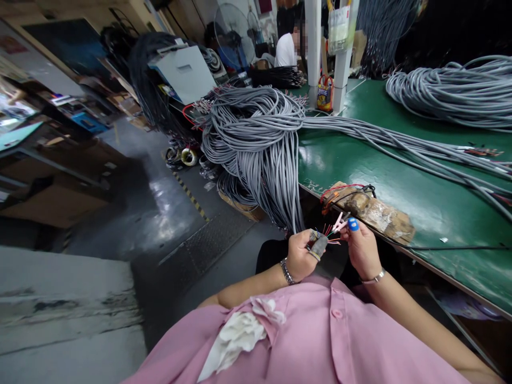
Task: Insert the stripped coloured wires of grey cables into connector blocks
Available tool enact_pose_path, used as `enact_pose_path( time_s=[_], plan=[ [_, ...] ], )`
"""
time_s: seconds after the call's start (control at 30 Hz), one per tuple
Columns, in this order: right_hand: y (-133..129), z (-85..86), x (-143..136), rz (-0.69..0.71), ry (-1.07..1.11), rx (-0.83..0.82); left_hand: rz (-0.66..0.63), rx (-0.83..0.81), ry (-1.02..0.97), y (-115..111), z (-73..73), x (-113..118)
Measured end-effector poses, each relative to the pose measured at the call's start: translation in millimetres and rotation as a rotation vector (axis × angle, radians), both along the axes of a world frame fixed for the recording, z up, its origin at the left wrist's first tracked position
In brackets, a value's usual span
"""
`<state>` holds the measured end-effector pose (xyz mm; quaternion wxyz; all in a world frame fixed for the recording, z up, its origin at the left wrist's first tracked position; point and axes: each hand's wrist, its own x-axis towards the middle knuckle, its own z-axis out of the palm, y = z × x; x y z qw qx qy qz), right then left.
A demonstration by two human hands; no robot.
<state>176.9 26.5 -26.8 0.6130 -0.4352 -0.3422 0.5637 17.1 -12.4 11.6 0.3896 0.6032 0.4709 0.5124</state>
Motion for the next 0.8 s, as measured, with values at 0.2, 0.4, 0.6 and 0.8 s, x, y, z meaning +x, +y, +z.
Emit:
enact_pose_path(
  time_s=[0.2, 0.4, 0.6, 0.8],
  plan=[
    [5.1, 3.7, -7.0, 0.197, 0.277, -0.094, 0.068, 0.347, 0.254, 9.3, -3.3, 0.1],
    [9.1, 8.0, -13.8, 0.159, 0.465, -0.159, 0.067, 0.337, 0.288, 11.3, -11.7, 1.8],
    [9.5, 9.1, -15.4, 0.150, 0.406, -0.141, 0.048, 0.285, 0.321, 9.7, -13.6, 0.6],
    [2.0, 10.7, -11.0, 0.238, 0.439, -0.187, 0.030, 0.176, 0.293, 5.1, -9.3, -1.3]
  ],
)
